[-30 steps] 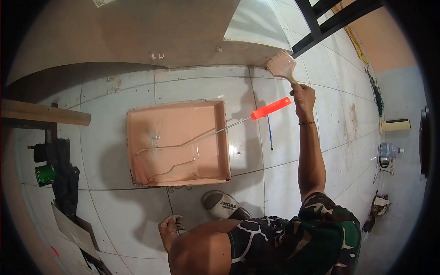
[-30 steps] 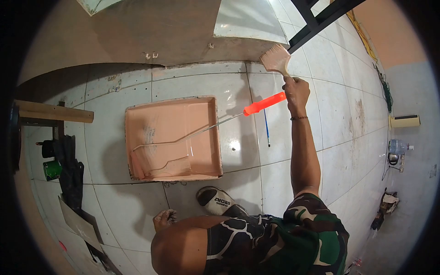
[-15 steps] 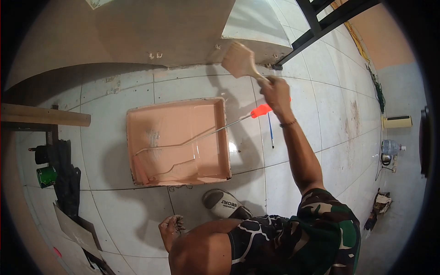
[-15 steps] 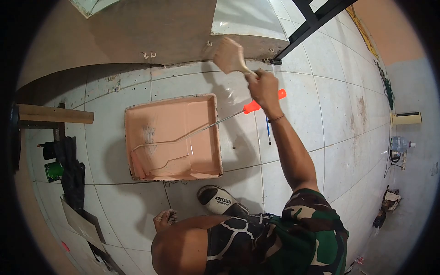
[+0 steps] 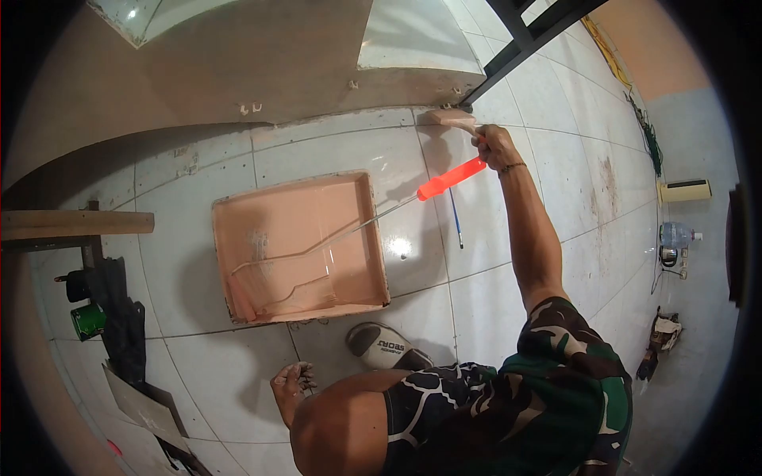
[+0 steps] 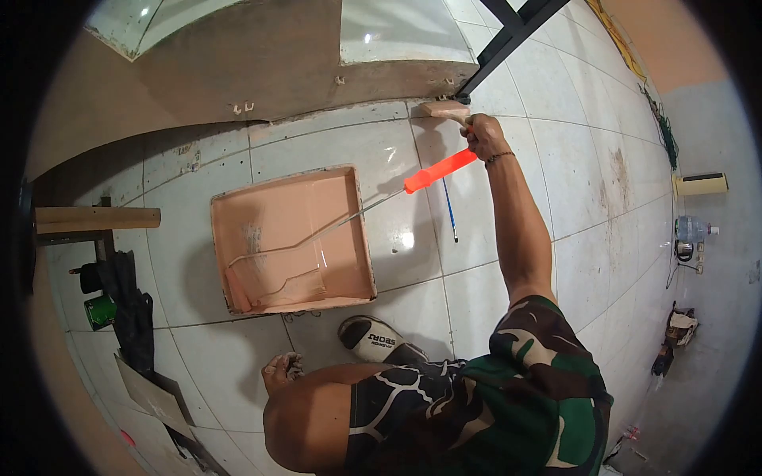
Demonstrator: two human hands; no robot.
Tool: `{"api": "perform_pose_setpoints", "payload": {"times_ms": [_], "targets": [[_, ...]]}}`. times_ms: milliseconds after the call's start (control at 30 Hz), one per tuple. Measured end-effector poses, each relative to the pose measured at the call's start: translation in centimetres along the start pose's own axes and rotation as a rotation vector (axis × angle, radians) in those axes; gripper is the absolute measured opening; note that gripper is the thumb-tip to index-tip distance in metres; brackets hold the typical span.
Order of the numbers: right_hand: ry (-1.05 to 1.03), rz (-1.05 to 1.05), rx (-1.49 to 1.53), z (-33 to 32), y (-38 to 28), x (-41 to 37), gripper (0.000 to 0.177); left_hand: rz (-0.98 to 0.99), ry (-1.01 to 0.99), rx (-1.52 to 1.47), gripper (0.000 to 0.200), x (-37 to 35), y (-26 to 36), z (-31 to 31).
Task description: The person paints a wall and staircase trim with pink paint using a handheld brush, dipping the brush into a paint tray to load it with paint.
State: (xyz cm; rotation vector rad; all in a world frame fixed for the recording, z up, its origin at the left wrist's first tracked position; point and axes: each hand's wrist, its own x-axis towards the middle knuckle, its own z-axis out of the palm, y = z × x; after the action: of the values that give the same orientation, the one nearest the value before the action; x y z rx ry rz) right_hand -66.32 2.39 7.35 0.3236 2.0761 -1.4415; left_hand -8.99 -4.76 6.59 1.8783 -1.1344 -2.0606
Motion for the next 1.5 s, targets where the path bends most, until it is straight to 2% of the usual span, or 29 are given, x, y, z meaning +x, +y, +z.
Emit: {"api": "perform_pose_setpoints", "payload": {"times_ms": [233,367,500,567,633,767,1000,1100,1200,1300,1500], "targets": [[0.007,0.011,0.072,1.8,-0.3,3.0,0.011,-0.010,-0.016,0.004,0.025,-0.8,0.5,-0.4],[0.028,-0.079,0.189,2.3,0.0,1.6,0.010,-0.030,0.029,-0.020,0.023,-0.9,0.2,-0.6],[0.031,-0.097,0.368,0.7,1.5,-1.2,0.014,-0.052,0.044,-0.006,0.022,-0.8,-0.3,-0.7],[0.068,-0.052,0.549,1.1,2.6,-2.4,0.014,-0.066,-0.004,-0.019,0.022,-0.5,-0.6,-0.7],[0.017,-0.002,0.670,2.0,3.5,-3.3,0.012,-0.063,-0.008,0.001,0.022,-0.3,-0.8,-0.6],[0.050,0.007,0.778,5.2,3.8,-2.7,0.012,-0.044,0.005,0.000,0.023,-0.4,-0.7,-0.2],[0.253,-0.057,0.913,9.0,3.6,-3.1,0.016,-0.019,0.001,-0.028,0.024,-0.6,-1.3,-1.3],[0.246,-0.027,1.095,9.3,3.9,-3.2,0.016,-0.029,0.021,-0.012,0.024,-1.0,-1.4,-1.4],[0.298,0.044,1.079,10.5,2.8,-3.1,0.020,0.003,0.029,0.000,0.025,-1.1,-1.5,-1.5],[0.170,0.033,1.225,10.7,3.6,-0.7,0.021,-0.046,0.050,0.022,0.026,-1.5,-0.7,-1.3],[0.072,0.035,1.346,13.0,5.1,-0.5,0.023,-0.026,0.038,0.028,0.025,-1.5,-1.1,-1.6]]}}
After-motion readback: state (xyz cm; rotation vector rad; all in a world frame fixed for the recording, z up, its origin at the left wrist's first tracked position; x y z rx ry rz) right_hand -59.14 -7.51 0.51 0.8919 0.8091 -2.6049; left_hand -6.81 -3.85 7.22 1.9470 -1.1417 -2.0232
